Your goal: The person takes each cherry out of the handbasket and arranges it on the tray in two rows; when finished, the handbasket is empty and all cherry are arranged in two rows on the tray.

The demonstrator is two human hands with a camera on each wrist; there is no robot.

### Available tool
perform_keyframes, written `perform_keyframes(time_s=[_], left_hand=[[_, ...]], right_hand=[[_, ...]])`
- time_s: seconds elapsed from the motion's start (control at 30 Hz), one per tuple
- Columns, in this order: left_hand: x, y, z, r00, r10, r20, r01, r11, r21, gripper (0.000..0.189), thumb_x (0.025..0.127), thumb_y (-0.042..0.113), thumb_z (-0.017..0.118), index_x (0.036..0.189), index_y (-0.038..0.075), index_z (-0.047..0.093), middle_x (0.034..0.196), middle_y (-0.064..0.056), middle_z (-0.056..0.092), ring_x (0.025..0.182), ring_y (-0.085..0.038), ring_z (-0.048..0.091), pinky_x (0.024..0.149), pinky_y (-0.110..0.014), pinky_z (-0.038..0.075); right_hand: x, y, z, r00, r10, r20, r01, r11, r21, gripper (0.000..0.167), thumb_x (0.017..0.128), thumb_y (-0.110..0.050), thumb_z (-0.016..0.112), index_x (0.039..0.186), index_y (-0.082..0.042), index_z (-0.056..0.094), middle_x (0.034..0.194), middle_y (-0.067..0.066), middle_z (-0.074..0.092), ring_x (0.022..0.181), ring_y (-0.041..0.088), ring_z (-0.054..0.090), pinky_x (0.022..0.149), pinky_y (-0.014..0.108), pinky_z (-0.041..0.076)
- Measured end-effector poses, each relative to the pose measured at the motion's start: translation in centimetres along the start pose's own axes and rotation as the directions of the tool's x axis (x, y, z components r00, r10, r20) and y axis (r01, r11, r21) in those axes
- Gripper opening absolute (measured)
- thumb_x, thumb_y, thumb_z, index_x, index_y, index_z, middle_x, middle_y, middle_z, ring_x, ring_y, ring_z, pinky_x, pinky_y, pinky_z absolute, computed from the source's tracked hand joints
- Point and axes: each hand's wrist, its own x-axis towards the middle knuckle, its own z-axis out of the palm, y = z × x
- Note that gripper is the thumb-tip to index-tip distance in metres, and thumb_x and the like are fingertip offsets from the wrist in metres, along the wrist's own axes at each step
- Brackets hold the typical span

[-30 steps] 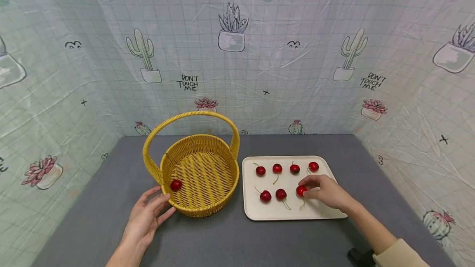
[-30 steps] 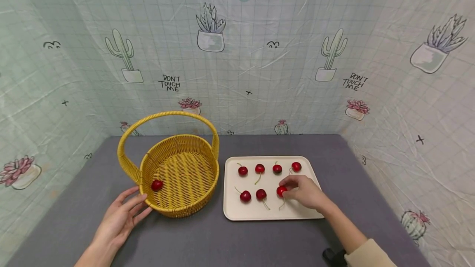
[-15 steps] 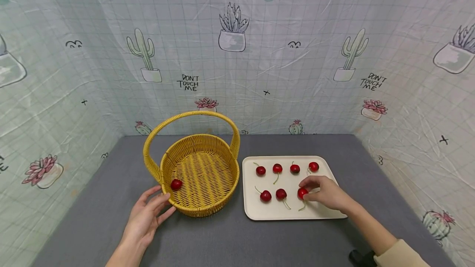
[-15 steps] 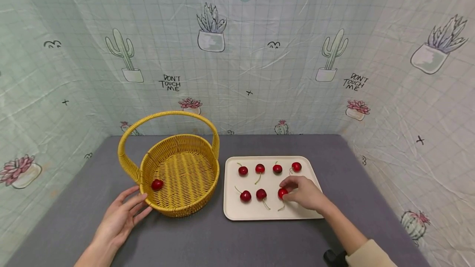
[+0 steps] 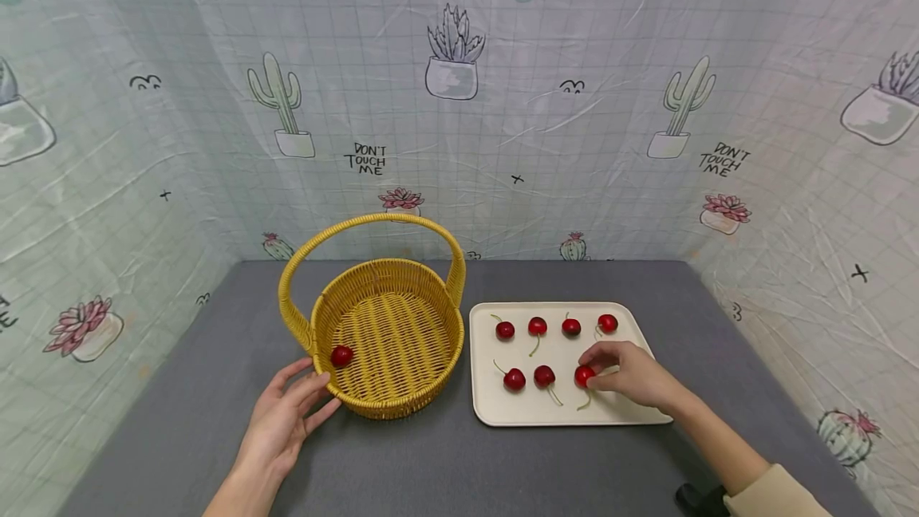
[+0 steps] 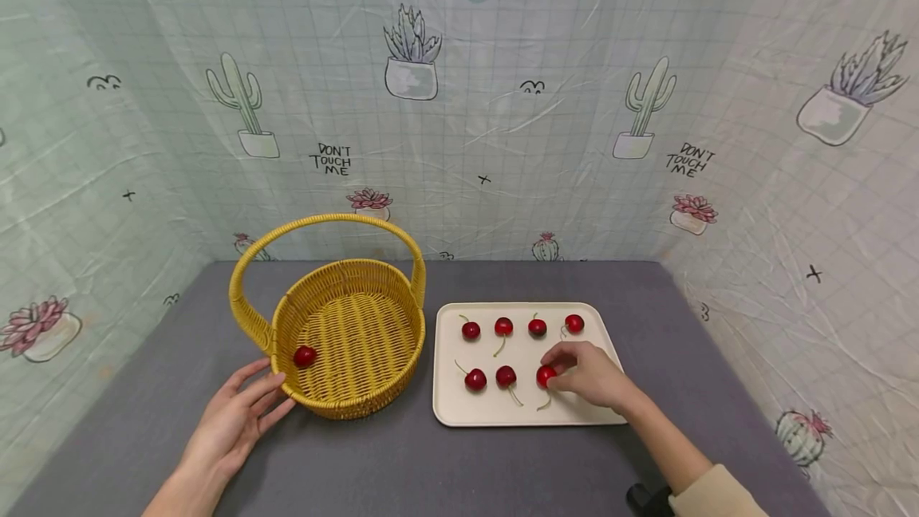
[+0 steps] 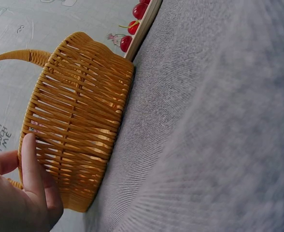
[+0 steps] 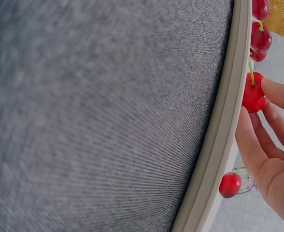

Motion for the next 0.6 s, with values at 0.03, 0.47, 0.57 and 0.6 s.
perform_keyframes(time_s=[0.03, 0.47, 0.57, 0.6], left_hand=[[0.0, 0.0, 0.0, 1.0, 0.0, -0.001, 0.0, 1.0, 0.0, 0.059, 0.1, 0.013, 0.069, 0.147, 0.017, 0.033, 0.127, -0.002, 0.054, 0.102, -0.011, 0.067, 0.094, -0.038, 0.059], [-0.1, 0.1, 0.0, 1.0, -0.005, -0.006, 0.005, 1.0, -0.002, 0.057, 0.1, 0.013, 0.07, 0.145, 0.018, 0.035, 0.121, 0.0, 0.057, 0.098, -0.009, 0.067, 0.094, -0.038, 0.059], [-0.1, 0.1, 0.0, 1.0, -0.005, -0.004, 0.005, 1.0, -0.005, 0.056, 0.1, 0.013, 0.069, 0.145, 0.018, 0.035, 0.122, 0.0, 0.057, 0.099, -0.009, 0.067, 0.094, -0.038, 0.059], [-0.1, 0.1, 0.0, 1.0, -0.006, -0.003, 0.005, 1.0, -0.006, 0.056, 0.1, 0.013, 0.069, 0.145, 0.018, 0.035, 0.122, 0.0, 0.056, 0.099, -0.009, 0.067, 0.094, -0.038, 0.059]], right_hand=[[0.0, 0.0, 0.0, 1.0, -0.001, -0.001, 0.001, 1.0, -0.003, 0.024, 0.085, -0.004, 0.081, 0.107, -0.003, 0.071, 0.099, 0.004, 0.069, 0.094, 0.023, 0.063, 0.075, 0.026, 0.051], [0.9, -1.7, -1.0, 0.999, -0.048, -0.011, 0.047, 0.997, -0.068, 0.026, 0.089, -0.01, 0.08, 0.112, -0.002, 0.071, 0.108, 0.009, 0.068, 0.101, 0.026, 0.064, 0.082, 0.034, 0.056], [1.4, -2.6, -0.9, 0.998, -0.066, -0.02, 0.064, 0.994, -0.085, 0.025, 0.089, -0.009, 0.08, 0.111, -0.002, 0.071, 0.108, 0.01, 0.068, 0.101, 0.026, 0.064, 0.08, 0.032, 0.056], [1.6, -3.0, -0.8, 0.997, -0.076, -0.017, 0.074, 0.993, -0.088, 0.025, 0.089, -0.008, 0.08, 0.111, -0.002, 0.071, 0.108, 0.01, 0.068, 0.101, 0.026, 0.064, 0.079, 0.032, 0.056]])
